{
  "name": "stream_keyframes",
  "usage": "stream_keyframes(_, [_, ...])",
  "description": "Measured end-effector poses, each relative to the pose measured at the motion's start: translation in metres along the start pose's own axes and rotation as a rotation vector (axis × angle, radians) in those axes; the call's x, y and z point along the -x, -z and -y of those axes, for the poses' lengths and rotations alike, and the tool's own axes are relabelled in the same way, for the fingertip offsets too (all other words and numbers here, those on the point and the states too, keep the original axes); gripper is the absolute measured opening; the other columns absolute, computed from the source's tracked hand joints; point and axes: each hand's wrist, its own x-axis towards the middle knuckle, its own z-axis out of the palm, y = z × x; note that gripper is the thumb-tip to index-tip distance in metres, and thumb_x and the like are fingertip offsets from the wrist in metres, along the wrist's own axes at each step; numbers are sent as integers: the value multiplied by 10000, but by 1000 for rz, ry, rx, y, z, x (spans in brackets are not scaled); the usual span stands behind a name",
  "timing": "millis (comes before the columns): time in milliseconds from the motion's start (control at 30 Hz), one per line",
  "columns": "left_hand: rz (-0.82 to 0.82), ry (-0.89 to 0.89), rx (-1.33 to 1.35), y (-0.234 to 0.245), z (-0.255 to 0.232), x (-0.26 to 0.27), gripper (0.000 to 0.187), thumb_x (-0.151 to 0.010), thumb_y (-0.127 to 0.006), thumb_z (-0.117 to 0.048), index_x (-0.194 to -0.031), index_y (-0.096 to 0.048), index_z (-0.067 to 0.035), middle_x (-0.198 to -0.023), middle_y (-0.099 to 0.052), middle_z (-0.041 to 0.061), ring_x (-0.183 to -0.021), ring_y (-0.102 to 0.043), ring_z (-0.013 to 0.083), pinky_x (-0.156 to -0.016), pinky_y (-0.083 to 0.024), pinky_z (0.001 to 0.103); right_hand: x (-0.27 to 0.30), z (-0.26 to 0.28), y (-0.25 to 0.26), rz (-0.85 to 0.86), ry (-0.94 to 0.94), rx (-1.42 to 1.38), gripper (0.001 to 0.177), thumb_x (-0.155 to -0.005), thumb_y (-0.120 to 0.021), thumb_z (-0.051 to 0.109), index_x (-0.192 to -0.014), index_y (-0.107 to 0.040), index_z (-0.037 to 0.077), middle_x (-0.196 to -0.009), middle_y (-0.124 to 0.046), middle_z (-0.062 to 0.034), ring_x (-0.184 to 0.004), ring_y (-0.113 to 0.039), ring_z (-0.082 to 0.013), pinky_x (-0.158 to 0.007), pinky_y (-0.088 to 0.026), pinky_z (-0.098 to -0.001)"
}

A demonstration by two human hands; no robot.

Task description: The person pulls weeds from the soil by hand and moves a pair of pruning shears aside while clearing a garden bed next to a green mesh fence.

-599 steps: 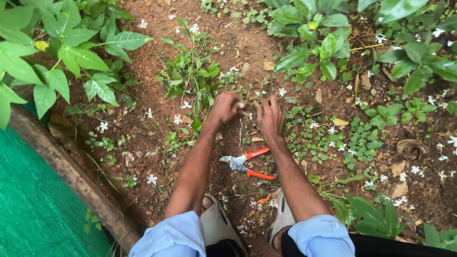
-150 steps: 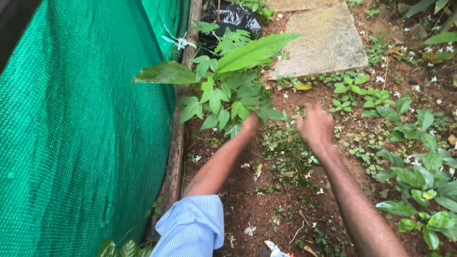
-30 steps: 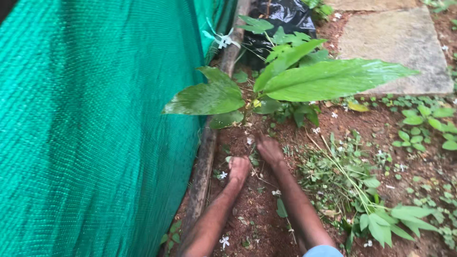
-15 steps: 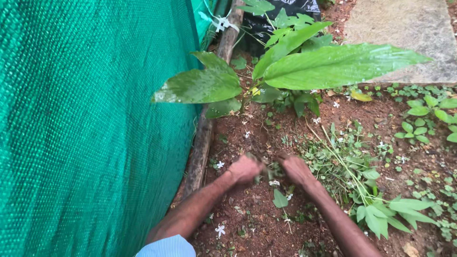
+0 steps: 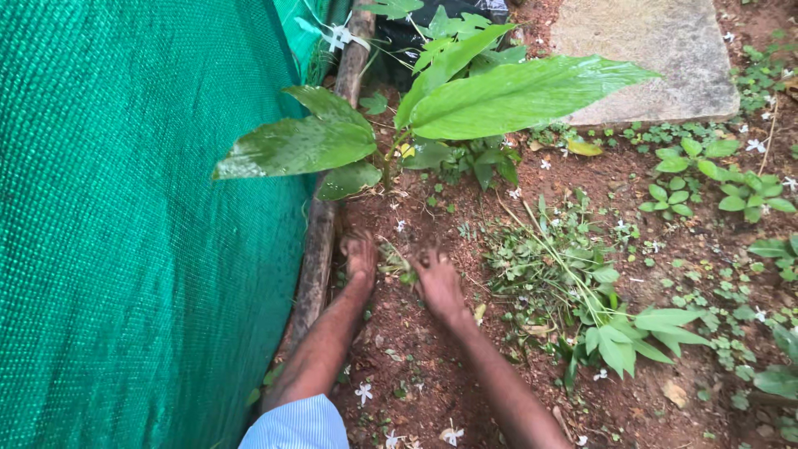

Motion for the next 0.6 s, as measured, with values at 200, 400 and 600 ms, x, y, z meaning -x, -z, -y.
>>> stream_keyframes(200, [-62, -221, 70, -25, 1, 3, 95, -928, -684, -264, -930, -742, -189, -758, -628, -44, -714, -619, 131, -560, -367, 435, 22, -15, -64, 15, -154, -494, 355, -1085, -535, 190, -1417, -552, 65, -1360, -599, -235, -1139, -629, -311, -995, -543, -485])
stream_keyframes(400, [136, -407, 533, 26, -18, 29, 127, -930, -713, -229, -980, -754, -119, -796, -727, 9, -735, -742, 133, -609, -595, 368, 44, -48, -80, -353, 294, -225, 262, -922, -670, 64, -1179, -698, 105, -1367, -619, -198, -1217, -622, -347, -1049, -495, -493])
stream_keyframes(600, [-261, -657, 1321, 154, -38, 53, 368, -769, -686, -79, -1131, -662, -17, -1034, -661, 293, -944, -649, 487, -806, -531, 580, 75, -138, 13, -515, 80, -670, 368, -797, -615, -67, -1128, -712, 62, -883, -671, -131, -750, -654, -269, -666, -536, -378])
